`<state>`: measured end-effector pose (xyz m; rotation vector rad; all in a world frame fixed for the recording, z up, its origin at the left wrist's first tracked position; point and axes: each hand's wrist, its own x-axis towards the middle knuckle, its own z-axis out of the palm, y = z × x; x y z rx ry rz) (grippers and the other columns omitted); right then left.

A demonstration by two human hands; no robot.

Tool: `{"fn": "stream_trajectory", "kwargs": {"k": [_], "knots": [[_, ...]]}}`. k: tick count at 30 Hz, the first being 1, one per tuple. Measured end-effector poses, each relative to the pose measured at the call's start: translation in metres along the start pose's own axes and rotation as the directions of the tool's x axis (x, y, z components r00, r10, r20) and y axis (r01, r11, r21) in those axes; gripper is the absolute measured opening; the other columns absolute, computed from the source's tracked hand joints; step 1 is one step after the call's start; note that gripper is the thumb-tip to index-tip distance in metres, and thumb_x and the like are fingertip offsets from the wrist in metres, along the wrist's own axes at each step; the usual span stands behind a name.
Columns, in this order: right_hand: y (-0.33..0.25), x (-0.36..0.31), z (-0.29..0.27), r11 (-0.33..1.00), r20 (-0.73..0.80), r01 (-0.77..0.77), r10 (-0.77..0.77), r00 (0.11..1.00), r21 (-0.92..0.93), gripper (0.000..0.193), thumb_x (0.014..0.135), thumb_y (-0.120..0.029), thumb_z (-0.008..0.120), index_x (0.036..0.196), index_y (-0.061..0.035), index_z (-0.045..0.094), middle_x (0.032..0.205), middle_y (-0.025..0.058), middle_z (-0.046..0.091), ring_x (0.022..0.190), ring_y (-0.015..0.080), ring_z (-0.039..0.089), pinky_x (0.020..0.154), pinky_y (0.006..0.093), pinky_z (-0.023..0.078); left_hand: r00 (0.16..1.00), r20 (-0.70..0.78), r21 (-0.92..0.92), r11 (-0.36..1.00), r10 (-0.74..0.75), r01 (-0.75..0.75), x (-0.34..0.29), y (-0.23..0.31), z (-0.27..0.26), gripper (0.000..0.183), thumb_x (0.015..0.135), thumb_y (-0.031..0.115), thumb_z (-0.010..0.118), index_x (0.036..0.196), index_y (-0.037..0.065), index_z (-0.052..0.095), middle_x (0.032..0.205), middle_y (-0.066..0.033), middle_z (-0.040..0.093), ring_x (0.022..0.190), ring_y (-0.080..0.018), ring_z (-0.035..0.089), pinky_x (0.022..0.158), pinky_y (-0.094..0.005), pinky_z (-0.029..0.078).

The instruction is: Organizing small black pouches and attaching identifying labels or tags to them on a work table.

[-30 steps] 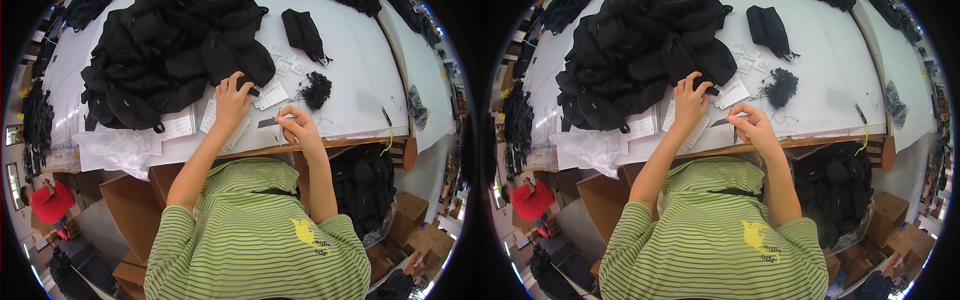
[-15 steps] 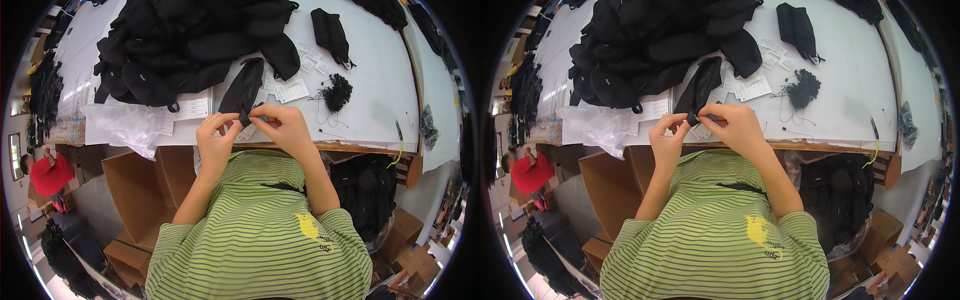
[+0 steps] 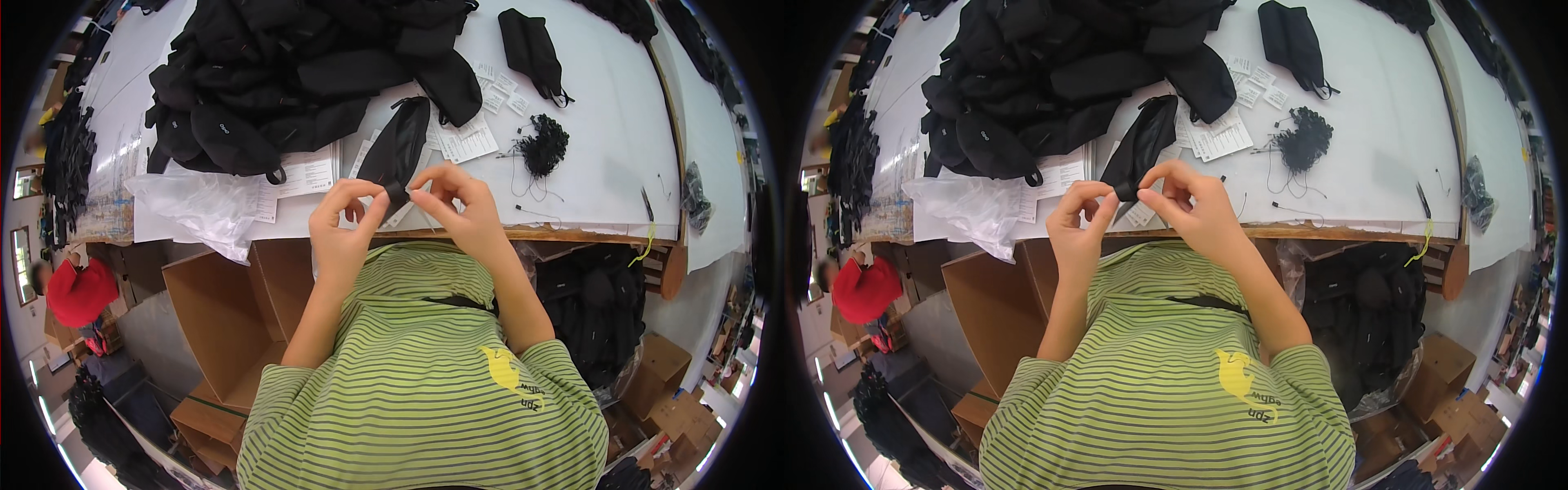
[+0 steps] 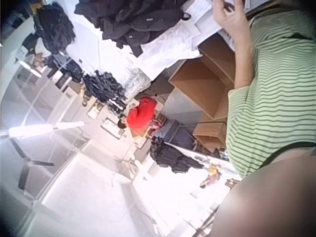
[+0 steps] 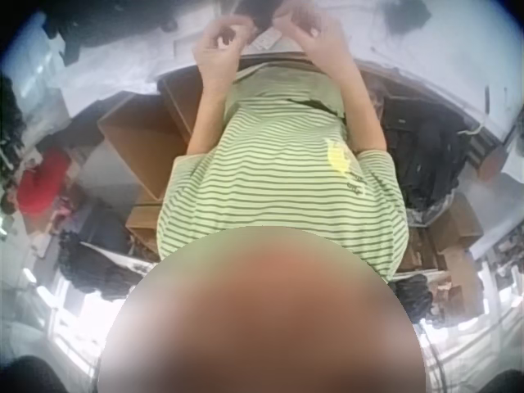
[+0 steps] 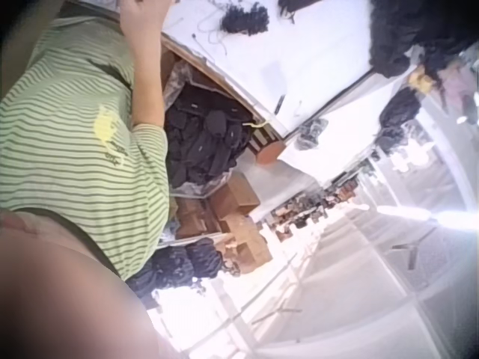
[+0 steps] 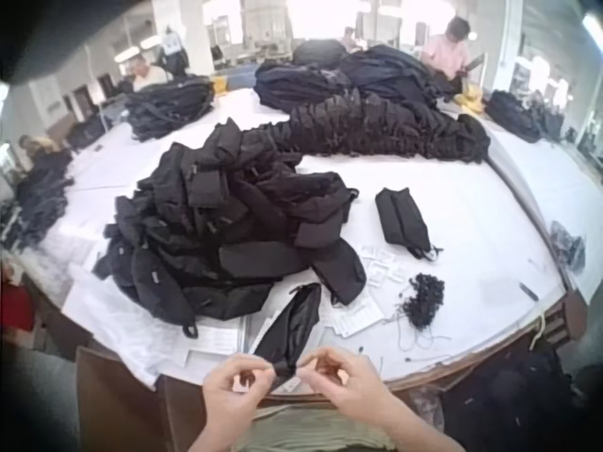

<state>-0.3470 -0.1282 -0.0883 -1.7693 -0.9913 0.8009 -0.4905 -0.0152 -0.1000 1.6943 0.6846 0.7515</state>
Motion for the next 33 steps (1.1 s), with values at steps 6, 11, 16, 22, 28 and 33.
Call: {"fn": "stream_trajectory", "kwargs": {"k": [6, 11, 16, 22, 28, 33], "knots": [[0.02, -0.004, -0.015, 0.513, -0.095, 0.089, -0.014, 0.995, 0.854, 0.016, 0.086, -0.005, 0.064, 0.094, -0.007, 0.051, 0.084, 0.0018, 0.058, 0.074, 0.0046, 0.048, 0.067, 0.019, 0.037, 0.989, 0.017, -0.423, 0.895, -0.149, 0.142, 0.004, 0.016, -0.013, 0.003, 0.088, 0.003, 0.061, 0.089, 0.001, 0.06, 0.081, -0.002, 0.061, 0.062, -0.0031, 0.044, 0.057, -0.0177, 0.034], [0.008, -0.008, -0.02, 0.565, -0.016, 0.0, 0.022, 1.0, 0.825, 0.013, 0.089, -0.006, 0.06, 0.097, -0.0066, 0.05, 0.083, 0.0063, 0.062, 0.063, 0.0042, 0.046, 0.056, 0.0172, 0.033, 0.964, 0.149, -0.423, 0.867, -0.218, 0.262, 0.005, 0.027, -0.008, 0.004, 0.087, 0.001, 0.063, 0.09, 0.0, 0.061, 0.071, 0.0019, 0.057, 0.059, -0.0004, 0.041, 0.052, -0.017, 0.029], [-0.009, -0.011, -0.012, 0.597, 0.014, -0.072, 0.101, 0.995, 0.799, 0.015, 0.091, -0.01, 0.06, 0.101, -0.0054, 0.05, 0.078, 0.0059, 0.063, 0.057, 0.0032, 0.043, 0.053, 0.0179, 0.033, 0.948, 0.233, -0.247, 0.93, -0.216, 0.273, 0.007, 0.036, -0.001, 0.005, 0.085, 0.002, 0.066, 0.089, 0.0, 0.065, 0.059, 0.0103, 0.042, 0.053, 0.0021, 0.03, 0.048, -0.0172, 0.021], [-0.012, -0.016, 0.006, 0.805, -0.179, 0.164, -0.073, 0.981, 0.571, 0.014, 0.092, -0.007, 0.058, 0.102, -0.0046, 0.048, 0.066, -0.0004, 0.053, 0.058, 0.0038, 0.046, 0.053, 0.0185, 0.034, 0.925, 0.329, -0.234, 0.932, -0.193, 0.278, 0.004, 0.04, 0.002, 0.005, 0.082, 0.002, 0.068, 0.085, 0.001, 0.064, 0.057, 0.0119, 0.032, 0.053, 0.0014, 0.026, 0.048, -0.0188, 0.018], [-0.012, -0.017, 0.008, 0.832, -0.164, 0.181, -0.11, 0.98, 0.525, 0.016, 0.091, -0.006, 0.059, 0.103, -0.0046, 0.049, 0.065, -0.0004, 0.053, 0.058, 0.0037, 0.046, 0.053, 0.0186, 0.033, 0.917, 0.345, -0.195, 0.94, -0.201, 0.279, 0.003, 0.041, -0.001, 0.006, 0.081, 0.003, 0.068, 0.082, 0.001, 0.063, 0.056, 0.011, 0.03, 0.052, 0.0004, 0.025, 0.048, -0.0201, 0.018], [-0.01, -0.018, 0.009, 0.838, -0.184, 0.193, -0.114, 0.976, 0.51, 0.018, 0.089, -0.005, 0.06, 0.103, -0.0045, 0.049, 0.066, -0.0005, 0.055, 0.056, 0.0035, 0.044, 0.052, 0.0181, 0.032, 0.916, 0.349, -0.17, 0.948, -0.198, 0.27, 0.003, 0.041, -0.003, 0.006, 0.08, 0.004, 0.068, 0.081, 0.002, 0.062, 0.055, 0.0105, 0.029, 0.052, -0.0001, 0.024, 0.048, -0.0206, 0.018]]}}
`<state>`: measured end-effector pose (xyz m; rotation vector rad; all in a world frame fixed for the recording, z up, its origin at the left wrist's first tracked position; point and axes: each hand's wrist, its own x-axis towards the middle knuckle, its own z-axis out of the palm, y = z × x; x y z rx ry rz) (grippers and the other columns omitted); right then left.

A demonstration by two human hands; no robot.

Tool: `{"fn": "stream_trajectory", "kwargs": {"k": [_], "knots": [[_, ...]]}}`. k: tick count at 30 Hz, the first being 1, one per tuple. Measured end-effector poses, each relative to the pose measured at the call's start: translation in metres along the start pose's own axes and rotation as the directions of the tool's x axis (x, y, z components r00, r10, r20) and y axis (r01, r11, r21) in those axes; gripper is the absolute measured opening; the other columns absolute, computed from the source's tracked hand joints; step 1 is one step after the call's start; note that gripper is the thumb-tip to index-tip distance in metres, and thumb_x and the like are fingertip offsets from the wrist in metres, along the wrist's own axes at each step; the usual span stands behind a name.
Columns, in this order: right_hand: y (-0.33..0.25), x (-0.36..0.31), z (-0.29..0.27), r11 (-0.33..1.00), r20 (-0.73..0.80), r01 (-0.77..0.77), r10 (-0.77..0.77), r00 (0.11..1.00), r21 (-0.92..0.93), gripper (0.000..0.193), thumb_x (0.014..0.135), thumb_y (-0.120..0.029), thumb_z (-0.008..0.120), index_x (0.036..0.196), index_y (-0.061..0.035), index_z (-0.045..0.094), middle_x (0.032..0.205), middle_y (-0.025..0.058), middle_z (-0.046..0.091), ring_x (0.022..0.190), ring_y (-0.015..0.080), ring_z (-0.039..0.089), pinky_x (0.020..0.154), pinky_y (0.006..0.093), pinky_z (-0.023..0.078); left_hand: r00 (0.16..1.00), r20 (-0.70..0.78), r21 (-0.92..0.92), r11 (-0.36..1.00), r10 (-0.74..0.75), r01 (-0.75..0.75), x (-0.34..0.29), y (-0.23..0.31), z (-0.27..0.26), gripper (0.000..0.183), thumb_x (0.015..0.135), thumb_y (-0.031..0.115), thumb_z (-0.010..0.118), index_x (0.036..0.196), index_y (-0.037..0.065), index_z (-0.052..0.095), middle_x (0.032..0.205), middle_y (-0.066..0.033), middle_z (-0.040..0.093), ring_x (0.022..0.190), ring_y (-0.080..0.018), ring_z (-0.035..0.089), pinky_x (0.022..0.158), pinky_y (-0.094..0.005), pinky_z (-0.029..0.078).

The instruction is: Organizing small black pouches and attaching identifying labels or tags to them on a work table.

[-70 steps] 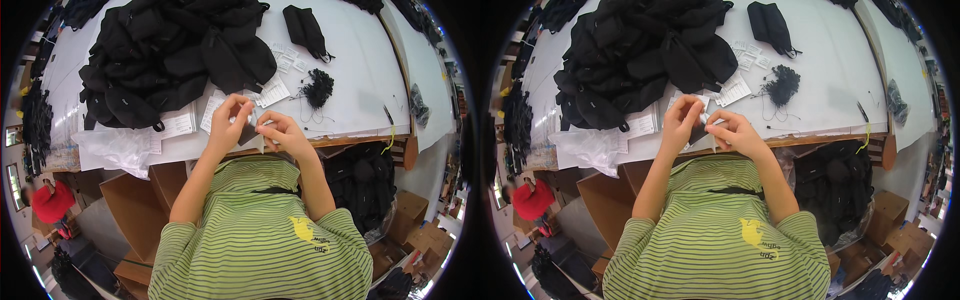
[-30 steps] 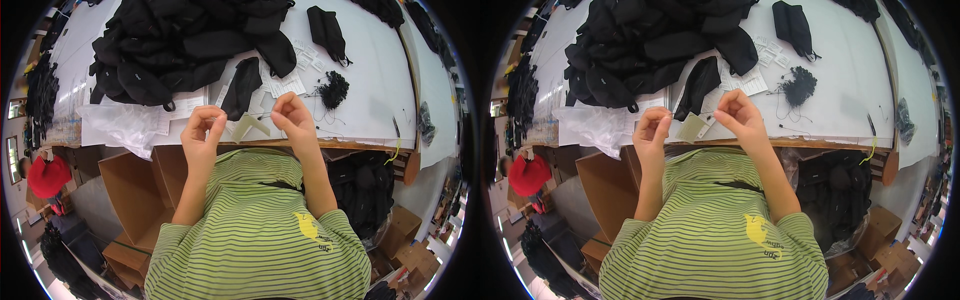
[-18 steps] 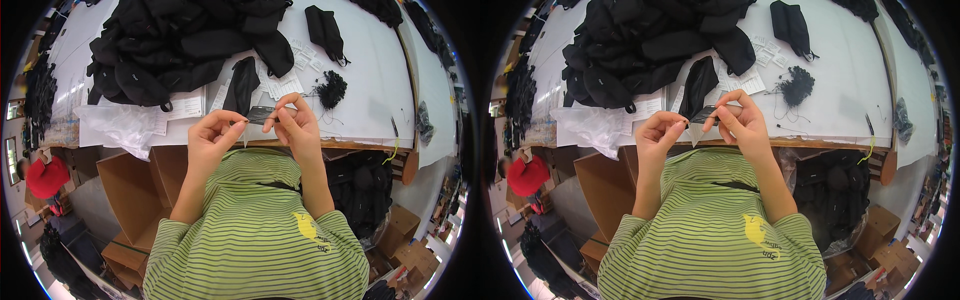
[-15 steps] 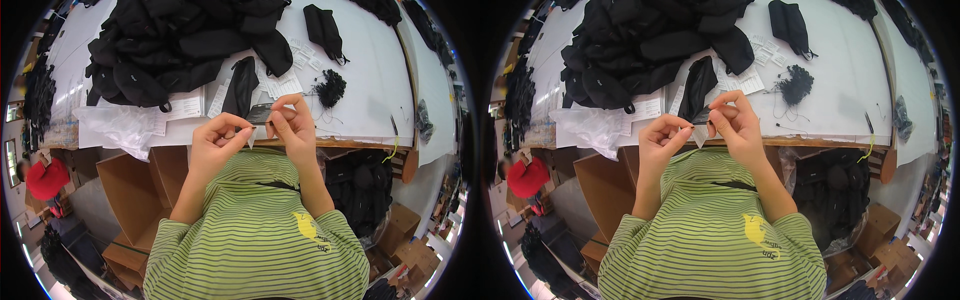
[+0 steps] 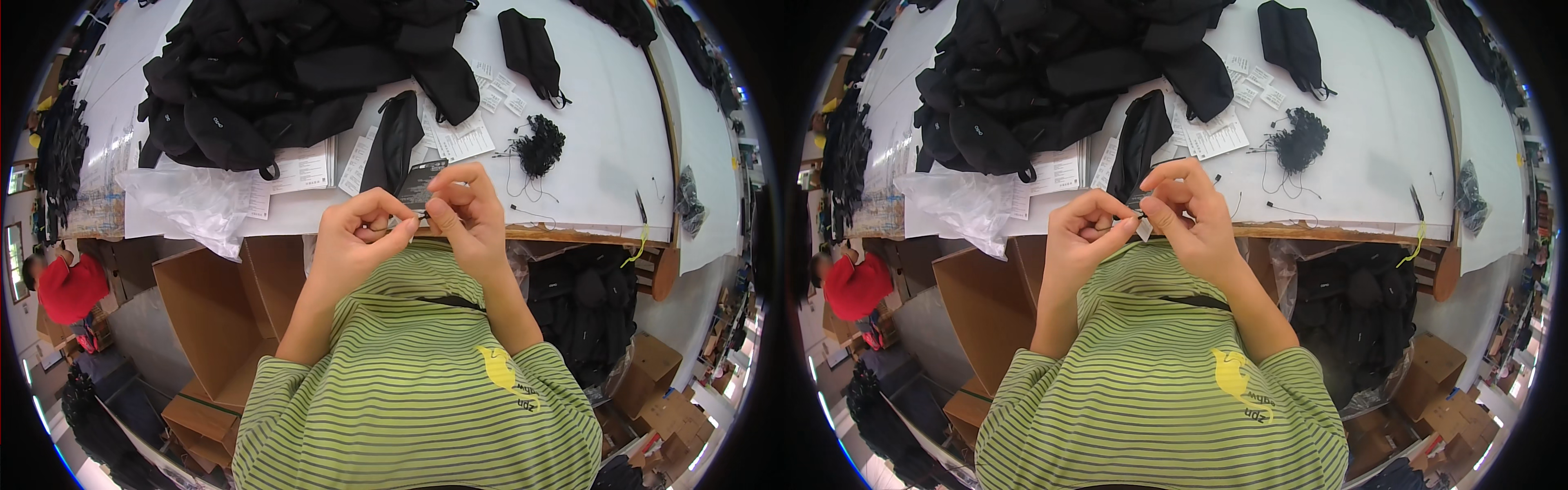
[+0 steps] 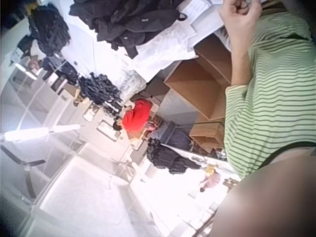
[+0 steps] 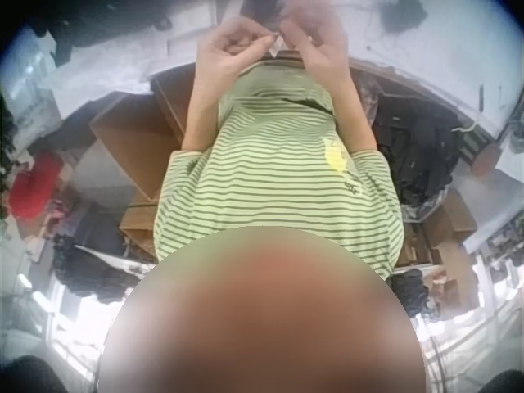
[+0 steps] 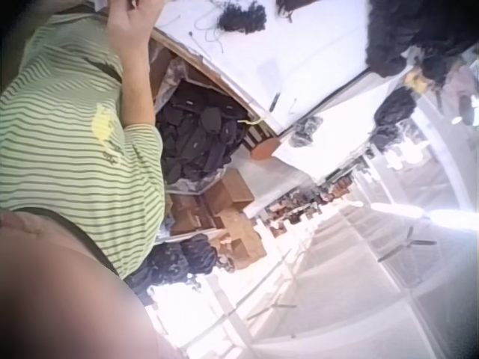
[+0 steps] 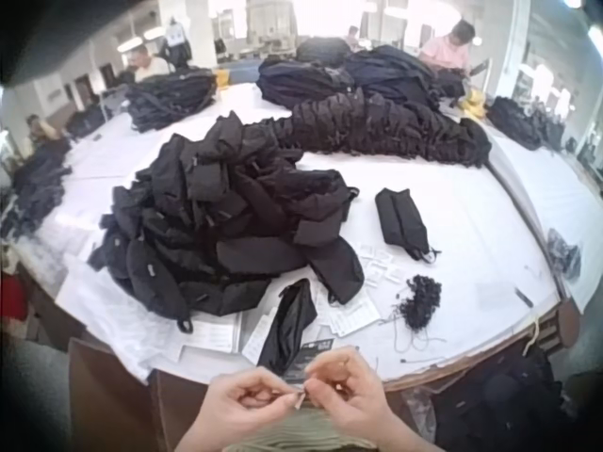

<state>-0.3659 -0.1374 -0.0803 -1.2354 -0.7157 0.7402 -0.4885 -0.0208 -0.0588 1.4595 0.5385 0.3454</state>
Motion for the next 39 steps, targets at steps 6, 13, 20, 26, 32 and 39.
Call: {"fn": "stream_trajectory", "kwargs": {"k": [6, 13, 20, 26, 32, 39], "knots": [[-0.006, 0.003, 0.001, 0.956, 0.069, 0.116, -0.1, 0.993, -0.269, 0.016, 0.088, 0.001, 0.06, 0.101, -0.0043, 0.052, 0.067, 0.0014, 0.056, 0.056, 0.0049, 0.045, 0.052, 0.0188, 0.035, 0.999, 0.026, -0.009, 1.0, -0.023, 0.023, 0.002, -0.004, -0.003, 0.007, 0.08, 0.003, 0.069, 0.079, 0.001, 0.062, 0.056, 0.0109, 0.029, 0.052, 0.0006, 0.024, 0.047, -0.02, 0.017], [-0.001, 0.004, -0.009, 0.942, 0.029, 0.171, -0.17, 0.985, -0.288, 0.015, 0.089, 0.0, 0.059, 0.101, -0.0036, 0.051, 0.066, 0.0013, 0.055, 0.056, 0.0053, 0.046, 0.053, 0.019, 0.035, 0.973, 0.158, 0.208, 0.958, 0.165, -0.197, 0.022, 0.0, -0.002, 0.008, 0.08, 0.003, 0.066, 0.088, 0.004, 0.064, 0.062, 0.0015, 0.047, 0.06, -0.0079, 0.044, 0.056, -0.023, 0.037], [-0.013, 0.004, -0.031, 0.996, -0.14, 0.023, -0.011, 0.99, 0.084, 0.014, 0.093, -0.005, 0.057, 0.103, -0.0048, 0.047, 0.065, 0.0004, 0.053, 0.055, 0.006, 0.043, 0.053, 0.0196, 0.032, 0.838, 0.446, 0.717, 0.434, 0.316, -0.545, 0.104, -0.029, -0.035, 0.035, 0.073, -0.006, 0.063, 0.105, 0.009, 0.061, 0.108, -0.0027, 0.061, 0.104, -0.0233, 0.051, 0.094, -0.0341, 0.037], [-0.019, -0.001, -0.046, 0.988, -0.206, 0.042, -0.011, 0.978, 0.147, 0.014, 0.093, -0.005, 0.056, 0.103, -0.0046, 0.047, 0.067, 0.001, 0.053, 0.057, 0.0064, 0.044, 0.054, 0.02, 0.033, 0.737, 0.603, 0.722, 0.185, 0.304, -0.667, 0.118, -0.032, -0.05, 0.022, 0.069, 0.011, 0.073, 0.09, 0.009, 0.064, 0.091, -0.0007, 0.059, 0.099, -0.023, 0.051, 0.095, -0.0365, 0.037], [-0.02, -0.004, -0.06, 0.996, -0.233, 0.002, 0.02, 0.972, 0.092, 0.011, 0.094, -0.006, 0.056, 0.102, -0.0047, 0.049, 0.067, 0.0007, 0.053, 0.059, 0.0069, 0.045, 0.056, 0.02, 0.034, 0.723, 0.588, 0.702, 0.215, 0.364, -0.679, 0.117, -0.049, -0.051, 0.024, 0.068, 0.015, 0.075, 0.088, 0.006, 0.066, 0.091, -0.0031, 0.057, 0.094, -0.023, 0.051, 0.087, -0.0354, 0.04], [-0.015, -0.011, -0.068, 0.999, -0.255, -0.036, 0.042, 0.966, 0.029, 0.011, 0.094, -0.006, 0.055, 0.103, -0.0054, 0.05, 0.066, -0.0002, 0.051, 0.059, 0.0057, 0.044, 0.056, 0.0195, 0.032, 0.639, 0.613, 0.672, 0.119, 0.464, -0.731, 0.126, -0.061, -0.042, 0.019, 0.071, 0.013, 0.072, 0.085, 0.004, 0.063, 0.09, -0.0028, 0.056, 0.094, -0.0219, 0.052, 0.084, -0.0339, 0.042]]}}
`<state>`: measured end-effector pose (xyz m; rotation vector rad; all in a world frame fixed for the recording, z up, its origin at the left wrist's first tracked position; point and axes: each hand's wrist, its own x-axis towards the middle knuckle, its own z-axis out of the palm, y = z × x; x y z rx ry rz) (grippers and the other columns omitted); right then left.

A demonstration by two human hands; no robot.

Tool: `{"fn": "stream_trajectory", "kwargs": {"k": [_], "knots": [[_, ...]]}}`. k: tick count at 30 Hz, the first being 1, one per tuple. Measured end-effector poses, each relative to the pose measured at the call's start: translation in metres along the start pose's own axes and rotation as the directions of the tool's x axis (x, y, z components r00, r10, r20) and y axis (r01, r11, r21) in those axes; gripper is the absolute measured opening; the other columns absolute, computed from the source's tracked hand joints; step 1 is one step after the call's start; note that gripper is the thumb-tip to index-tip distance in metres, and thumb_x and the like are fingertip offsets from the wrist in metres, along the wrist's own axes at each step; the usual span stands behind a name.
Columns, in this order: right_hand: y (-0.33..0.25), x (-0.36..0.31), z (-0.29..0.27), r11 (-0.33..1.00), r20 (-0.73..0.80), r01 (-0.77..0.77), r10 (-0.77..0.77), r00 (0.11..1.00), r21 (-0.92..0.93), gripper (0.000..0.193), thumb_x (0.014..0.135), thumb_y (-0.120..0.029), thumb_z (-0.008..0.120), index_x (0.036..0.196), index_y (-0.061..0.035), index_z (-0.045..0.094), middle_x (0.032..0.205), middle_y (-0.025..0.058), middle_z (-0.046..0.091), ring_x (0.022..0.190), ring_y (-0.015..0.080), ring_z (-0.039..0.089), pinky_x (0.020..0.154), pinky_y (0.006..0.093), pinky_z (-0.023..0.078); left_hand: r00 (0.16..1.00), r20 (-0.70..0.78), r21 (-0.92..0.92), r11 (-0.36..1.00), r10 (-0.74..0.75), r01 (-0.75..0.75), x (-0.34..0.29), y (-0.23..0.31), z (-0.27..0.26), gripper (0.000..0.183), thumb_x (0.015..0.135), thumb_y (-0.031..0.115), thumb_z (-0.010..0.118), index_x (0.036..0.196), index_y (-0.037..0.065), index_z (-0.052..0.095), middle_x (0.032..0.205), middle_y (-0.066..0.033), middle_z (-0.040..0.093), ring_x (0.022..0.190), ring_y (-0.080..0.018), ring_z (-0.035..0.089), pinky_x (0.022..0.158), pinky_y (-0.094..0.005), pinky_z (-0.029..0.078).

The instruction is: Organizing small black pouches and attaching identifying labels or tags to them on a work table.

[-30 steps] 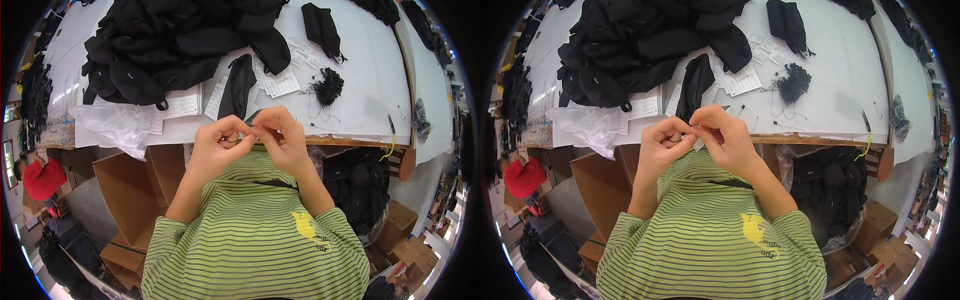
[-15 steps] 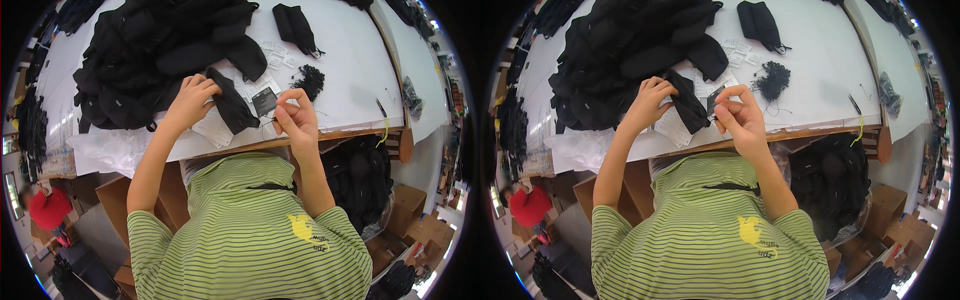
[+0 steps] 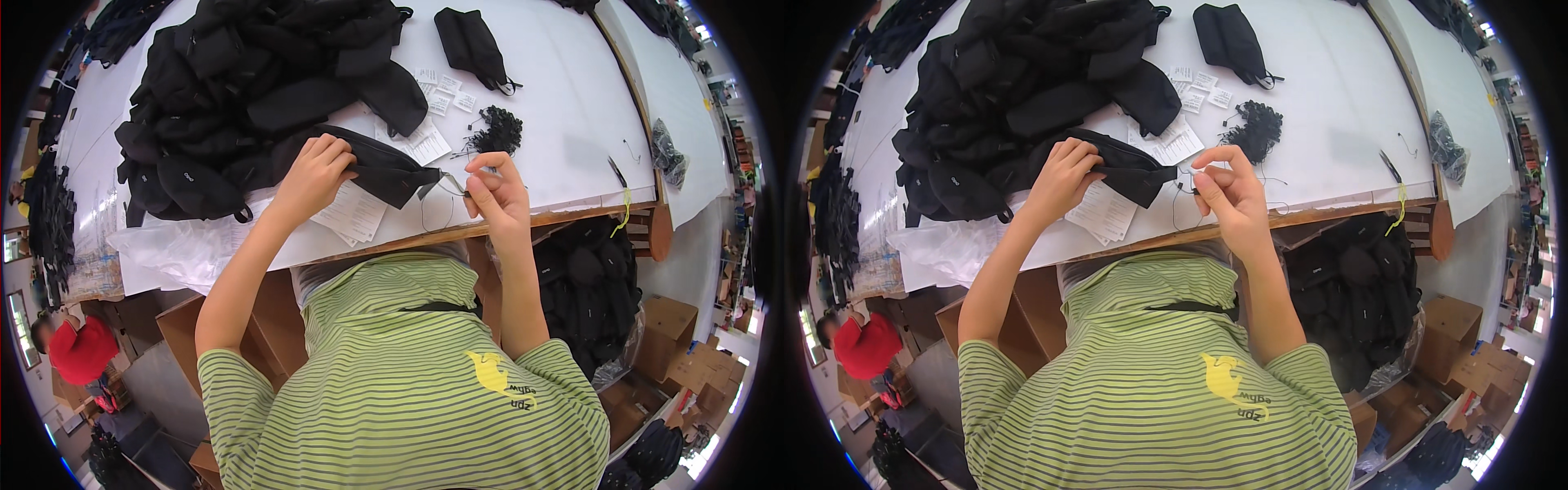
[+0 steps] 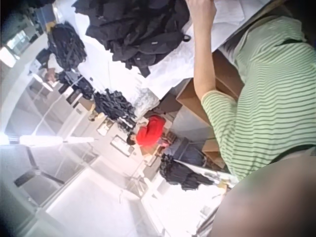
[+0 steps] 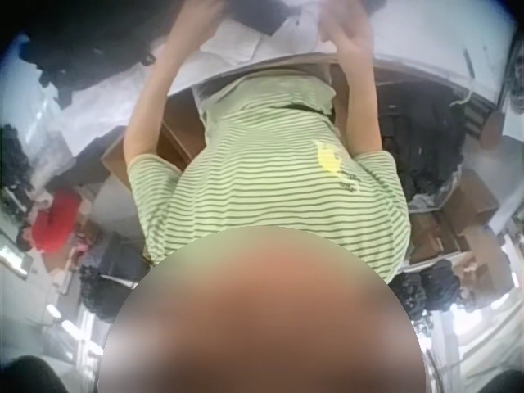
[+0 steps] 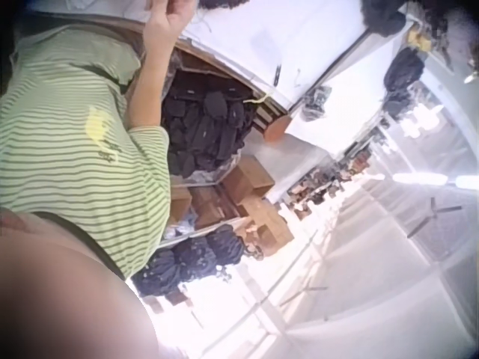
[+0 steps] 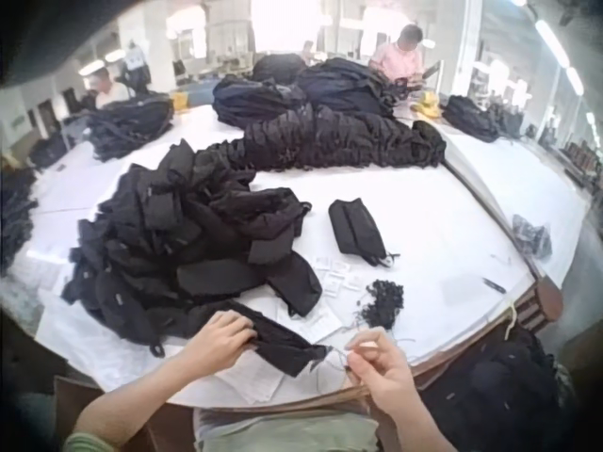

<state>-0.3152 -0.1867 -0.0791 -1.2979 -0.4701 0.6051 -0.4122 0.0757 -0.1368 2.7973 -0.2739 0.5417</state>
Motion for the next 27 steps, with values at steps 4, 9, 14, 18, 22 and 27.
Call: {"fn": "stream_trajectory", "kwargs": {"k": [4, 9, 14, 18, 22, 27], "knots": [[0.011, 0.006, -0.013, 0.944, -0.072, 0.073, -0.101, 0.992, -0.321, 0.016, 0.09, -0.013, 0.061, 0.104, -0.0067, 0.055, 0.066, -0.0031, 0.046, 0.06, 0.0054, 0.039, 0.056, 0.0203, 0.03, 1.0, -0.002, -0.039, 0.999, 0.029, -0.029, 0.011, -0.002, -0.007, 0.02, 0.072, 0.014, 0.072, 0.085, 0.003, 0.062, 0.085, -0.0032, 0.058, 0.089, -0.0217, 0.054, 0.082, -0.0326, 0.043], [0.028, 0.011, -0.022, 0.809, -0.059, 0.063, -0.12, 0.991, -0.584, 0.034, 0.081, -0.022, 0.072, 0.108, -0.0072, 0.057, 0.075, -0.003, 0.045, 0.067, 0.0081, 0.038, 0.061, 0.0236, 0.033, 0.995, 0.104, -0.14, 0.99, -0.014, 0.028, 0.019, -0.009, -0.007, 0.02, 0.073, 0.013, 0.072, 0.087, 0.003, 0.063, 0.084, -0.0082, 0.06, 0.083, -0.0254, 0.056, 0.076, -0.0334, 0.047], [0.038, 0.014, -0.015, 0.572, -0.133, 0.088, -0.334, 0.933, -0.816, 0.051, 0.072, -0.03, 0.078, 0.112, -0.0066, 0.057, 0.087, 0.0059, 0.047, 0.073, 0.0202, 0.046, 0.069, 0.0316, 0.041, 0.999, 0.044, -0.131, 0.991, 0.004, 0.002, 0.026, -0.009, -0.003, 0.017, 0.072, 0.011, 0.073, 0.083, 0.003, 0.063, 0.082, -0.0081, 0.061, 0.081, -0.0259, 0.057, 0.073, -0.034, 0.047], [0.047, 0.024, -0.019, 0.52, -0.242, 0.041, -0.464, 0.852, -0.853, 0.053, 0.07, -0.031, 0.079, 0.113, -0.0081, 0.057, 0.087, 0.0076, 0.05, 0.079, 0.025, 0.053, 0.07, 0.036, 0.044, 1.0, -0.026, -0.113, 0.993, 0.011, -0.014, 0.034, -0.002, -0.005, 0.017, 0.071, 0.01, 0.074, 0.082, 0.003, 0.063, 0.08, -0.0076, 0.061, 0.078, -0.0256, 0.057, 0.072, -0.0337, 0.048], [0.047, 0.026, -0.032, 0.42, -0.351, -0.209, -0.295, 0.889, -0.883, 0.036, 0.071, -0.026, 0.077, 0.099, -0.0082, 0.062, 0.088, 0.0073, 0.053, 0.085, 0.0274, 0.056, 0.072, 0.0379, 0.046, 0.994, -0.1, -0.096, 0.994, 0.038, -0.048, 0.035, 0.01, -0.013, 0.016, 0.072, 0.009, 0.072, 0.078, 0.003, 0.059, 0.076, -0.007, 0.059, 0.076, -0.0238, 0.056, 0.072, -0.033, 0.046], [0.057, 0.026, -0.042, 0.5, -0.254, -0.029, -0.388, 0.886, -0.866, 0.016, 0.076, -0.016, 0.069, 0.079, -0.0048, 0.058, 0.081, 0.0069, 0.053, 0.078, 0.0236, 0.054, 0.071, 0.0359, 0.045, 0.992, -0.12, -0.114, 0.992, 0.036, -0.05, 0.031, 0.034, -0.033, 0.019, 0.068, 0.007, 0.075, 0.08, 0.001, 0.061, 0.077, -0.0082, 0.06, 0.075, -0.0273, 0.057, 0.068, -0.0345, 0.047]]}}
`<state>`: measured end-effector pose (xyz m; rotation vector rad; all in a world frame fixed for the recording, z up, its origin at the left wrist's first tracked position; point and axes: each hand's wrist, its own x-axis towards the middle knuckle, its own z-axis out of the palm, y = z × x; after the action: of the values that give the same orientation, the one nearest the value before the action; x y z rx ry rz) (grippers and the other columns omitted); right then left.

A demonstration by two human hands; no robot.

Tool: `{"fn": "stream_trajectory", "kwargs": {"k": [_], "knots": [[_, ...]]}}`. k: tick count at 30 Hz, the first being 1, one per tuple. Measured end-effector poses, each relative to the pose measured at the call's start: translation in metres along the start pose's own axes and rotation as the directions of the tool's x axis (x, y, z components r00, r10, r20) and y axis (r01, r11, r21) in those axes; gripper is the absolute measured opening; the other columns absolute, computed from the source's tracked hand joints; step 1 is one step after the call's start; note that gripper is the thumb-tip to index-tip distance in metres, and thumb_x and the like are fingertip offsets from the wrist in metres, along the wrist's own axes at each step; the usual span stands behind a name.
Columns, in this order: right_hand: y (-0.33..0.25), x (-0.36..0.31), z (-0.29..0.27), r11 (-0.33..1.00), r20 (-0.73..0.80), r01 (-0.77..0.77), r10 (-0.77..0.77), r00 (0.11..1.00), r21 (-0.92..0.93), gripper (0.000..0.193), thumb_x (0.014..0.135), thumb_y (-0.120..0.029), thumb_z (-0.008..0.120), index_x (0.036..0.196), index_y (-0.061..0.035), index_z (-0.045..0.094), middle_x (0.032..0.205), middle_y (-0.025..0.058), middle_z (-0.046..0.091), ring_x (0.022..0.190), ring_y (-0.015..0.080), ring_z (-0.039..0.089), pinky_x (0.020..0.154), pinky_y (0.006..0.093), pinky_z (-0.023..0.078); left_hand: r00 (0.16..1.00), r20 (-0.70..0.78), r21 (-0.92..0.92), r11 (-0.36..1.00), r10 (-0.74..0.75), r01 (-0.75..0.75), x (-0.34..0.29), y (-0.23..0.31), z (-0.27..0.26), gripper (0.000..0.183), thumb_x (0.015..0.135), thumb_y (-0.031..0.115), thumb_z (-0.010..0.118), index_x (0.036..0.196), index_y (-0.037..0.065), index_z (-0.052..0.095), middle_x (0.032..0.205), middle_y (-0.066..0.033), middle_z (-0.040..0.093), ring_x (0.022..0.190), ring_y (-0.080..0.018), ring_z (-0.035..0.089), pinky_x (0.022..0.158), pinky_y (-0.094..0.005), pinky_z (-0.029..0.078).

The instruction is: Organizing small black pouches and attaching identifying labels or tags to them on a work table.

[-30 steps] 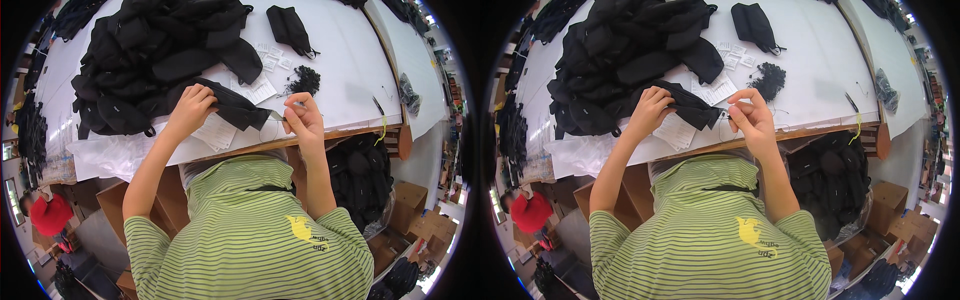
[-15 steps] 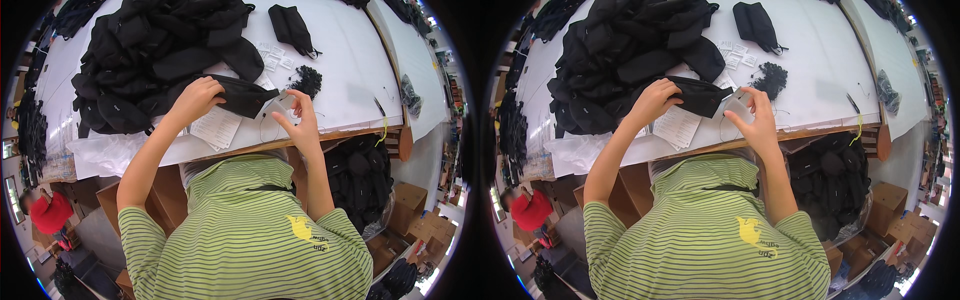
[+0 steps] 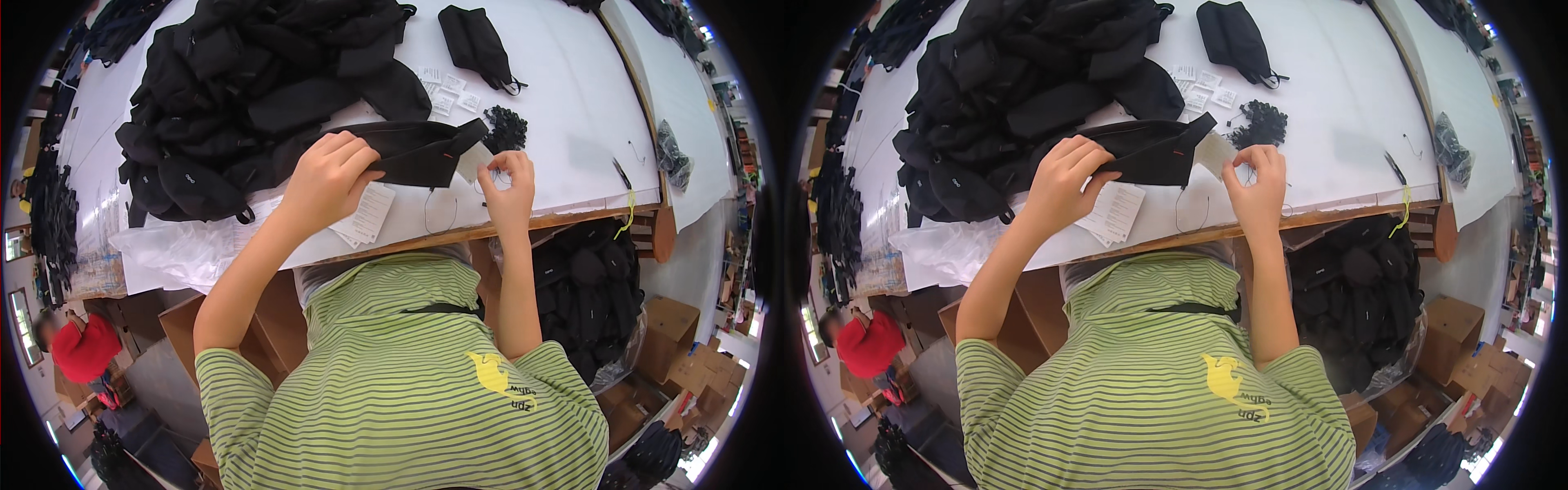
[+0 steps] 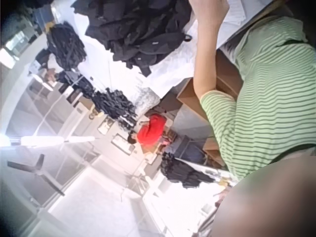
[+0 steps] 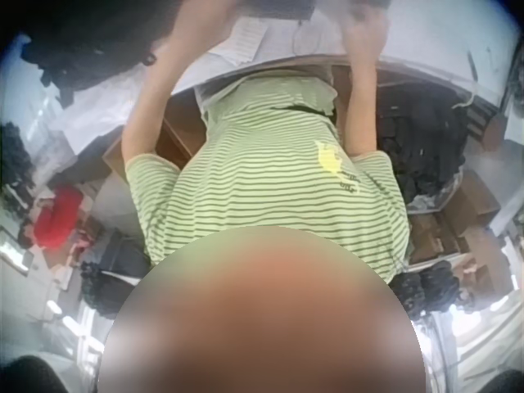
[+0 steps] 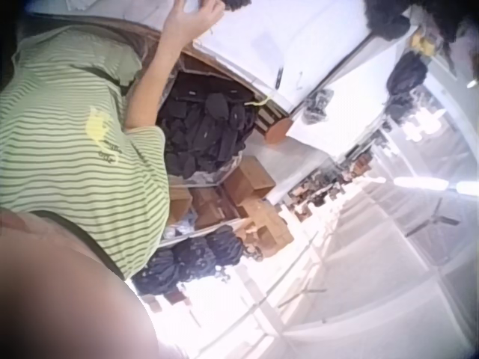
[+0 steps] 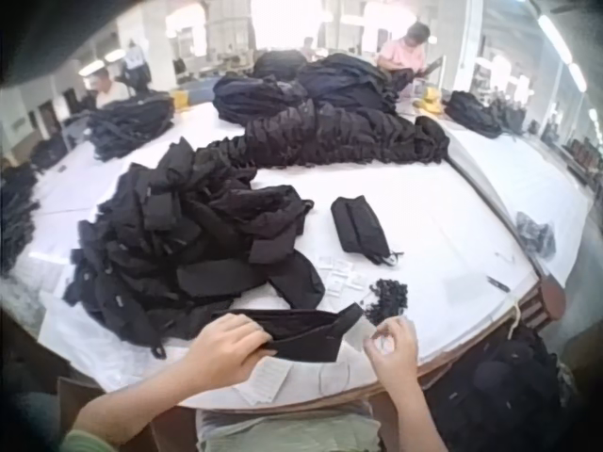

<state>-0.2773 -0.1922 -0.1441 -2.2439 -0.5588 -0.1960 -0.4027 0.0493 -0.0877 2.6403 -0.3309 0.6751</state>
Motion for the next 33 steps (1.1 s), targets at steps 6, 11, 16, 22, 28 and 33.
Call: {"fn": "stream_trajectory", "kwargs": {"k": [6, 11, 16, 22, 28, 33], "knots": [[0.008, 0.0, -0.01, 0.558, 0.325, -0.386, 0.21, 0.922, 0.734, 0.013, 0.079, -0.002, 0.052, 0.072, -0.0062, 0.042, 0.077, 0.0047, 0.058, 0.072, 0.013, 0.053, 0.071, 0.025, 0.044, 0.879, 0.27, -0.312, 0.828, -0.392, 0.465, -0.028, 0.057, -0.026, 0.027, 0.075, 0.013, 0.076, 0.089, -0.003, 0.059, 0.077, -0.0143, 0.06, 0.07, -0.0341, 0.057, 0.064, -0.0358, 0.048], [-0.017, -0.017, -0.001, 0.425, 0.654, -0.591, -0.002, 0.757, 0.686, 0.008, 0.085, -0.005, 0.053, 0.083, -0.0065, 0.045, 0.084, 0.0131, 0.066, 0.076, 0.0143, 0.061, 0.07, 0.0259, 0.047, 0.553, 0.738, -0.364, 0.462, -0.387, 0.809, -0.058, 0.097, -0.039, 0.035, 0.084, 0.022, 0.07, 0.106, -0.002, 0.058, 0.084, -0.0164, 0.063, 0.073, -0.0223, 0.061, 0.068, -0.0307, 0.048], [-0.029, -0.051, 0.014, 0.472, 0.853, -0.737, -0.063, 0.519, 0.483, 0.018, 0.095, -0.016, 0.054, 0.108, -0.004, 0.05, 0.089, 0.0089, 0.065, 0.081, 0.0077, 0.06, 0.067, 0.0216, 0.047, 0.657, 0.678, -0.511, 0.431, -0.331, 0.744, -0.075, 0.092, -0.036, 0.026, 0.082, 0.015, 0.069, 0.101, 0.0, 0.059, 0.113, -0.0141, 0.057, 0.099, -0.0252, 0.057, 0.087, -0.0323, 0.044], [-0.024, -0.078, 0.016, 0.088, 0.922, -0.925, 0.086, 0.377, 0.37, 0.029, 0.101, -0.034, 0.045, 0.097, -0.0079, 0.057, 0.074, -0.009, 0.042, 0.066, 0.0002, 0.038, 0.058, 0.0164, 0.033, 0.638, 0.595, -0.475, 0.427, -0.488, 0.769, -0.072, 0.076, -0.034, 0.024, 0.083, 0.017, 0.069, 0.097, 0.0, 0.059, 0.117, -0.0135, 0.056, 0.094, -0.0252, 0.06, 0.083, -0.0329, 0.047], [-0.018, -0.081, 0.006, 0.296, 0.901, -0.906, 0.223, 0.373, 0.302, 0.052, 0.095, -0.058, 0.04, 0.096, -0.0087, 0.055, 0.075, -0.0068, 0.042, 0.064, 0.0033, 0.041, 0.055, 0.0223, 0.039, 0.547, 0.676, -0.492, 0.25, -0.494, 0.834, -0.088, 0.074, -0.017, 0.024, 0.08, 0.013, 0.072, 0.094, -0.003, 0.062, 0.085, -0.0034, 0.062, 0.078, -0.0104, 0.054, 0.074, -0.0254, 0.044], [0.009, -0.1, 0.001, 0.083, 0.908, -0.908, 0.054, 0.415, 0.41, 0.072, 0.083, -0.076, 0.034, 0.099, -0.0081, 0.052, 0.079, -0.0019, 0.049, 0.067, 0.0112, 0.052, 0.057, 0.0272, 0.046, 0.626, 0.63, -0.534, 0.328, -0.46, 0.779, -0.09, 0.074, -0.012, 0.023, 0.079, 0.012, 0.072, 0.094, -0.002, 0.063, 0.083, -0.0048, 0.062, 0.079, -0.0145, 0.057, 0.072, -0.0258, 0.044]]}}
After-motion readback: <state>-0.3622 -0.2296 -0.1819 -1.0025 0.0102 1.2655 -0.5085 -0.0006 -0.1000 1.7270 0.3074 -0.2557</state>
